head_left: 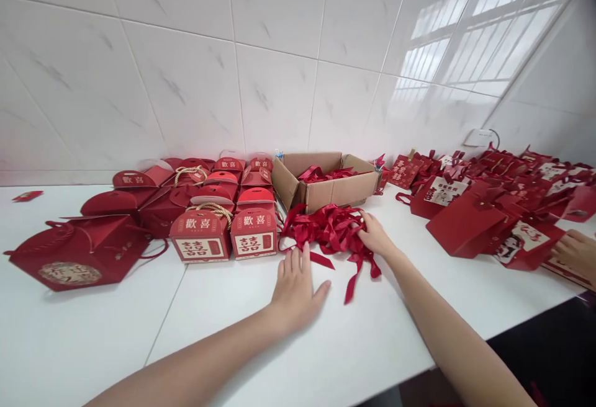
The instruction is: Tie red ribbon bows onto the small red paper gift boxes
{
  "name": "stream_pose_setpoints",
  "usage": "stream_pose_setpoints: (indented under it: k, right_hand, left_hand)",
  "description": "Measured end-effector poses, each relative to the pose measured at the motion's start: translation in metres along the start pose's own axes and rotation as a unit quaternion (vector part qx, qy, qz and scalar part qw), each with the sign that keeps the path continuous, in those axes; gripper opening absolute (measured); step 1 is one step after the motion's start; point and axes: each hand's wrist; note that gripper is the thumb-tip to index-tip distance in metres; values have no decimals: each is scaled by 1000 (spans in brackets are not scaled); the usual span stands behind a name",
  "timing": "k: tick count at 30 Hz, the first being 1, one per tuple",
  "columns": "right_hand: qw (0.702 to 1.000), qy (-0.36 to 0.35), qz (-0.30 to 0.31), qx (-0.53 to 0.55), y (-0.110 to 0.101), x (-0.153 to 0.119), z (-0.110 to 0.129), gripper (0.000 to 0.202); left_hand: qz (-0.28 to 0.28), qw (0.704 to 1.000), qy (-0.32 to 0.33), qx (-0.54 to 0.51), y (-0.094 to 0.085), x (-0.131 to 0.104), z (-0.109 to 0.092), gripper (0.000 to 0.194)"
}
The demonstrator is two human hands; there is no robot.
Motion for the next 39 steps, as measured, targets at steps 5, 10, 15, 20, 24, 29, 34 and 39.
stream_pose_setpoints:
  k: [5,10,15,20,24,29,34,39]
  right_hand:
    - [976,-138,132,104,24,-6,25,27]
    - [977,-94,134,140,7,-3,-15,14]
    - [991,-28,29,126,10,10,-19,31]
    - [974,-78,125,173,14,-9,17,28]
    - [976,11,140,168,4,-16,0,17]
    - [965,95,49,240,5,1,-30,24]
    - [912,53,-170,369,-11,10,-33,24]
    - [897,-10,-289,335,-30,-1,-29,23]
  left_hand:
    - [-55,997,-30,-53,0,71,-19,60]
    - [21,992,124,-28,9,62,-34,51]
    - [68,970,232,16,12,12,-29,48]
    - [-17,999,24,24,0,67,-16,39]
    - [-36,998,19,42,3,102,-11,43]
    - [14,993,107,38,-3,93,0,54]
    - [-70,992,85,68,-30,93,3,46]
    - [-168,980,90,63,-37,90,-9,51]
Point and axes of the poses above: each hand's wrist, its own x-axis towards the middle knuckle, its own y-axis out of the palm, z = x × y, and after that the axes turned 4 degrees about x, right-handed
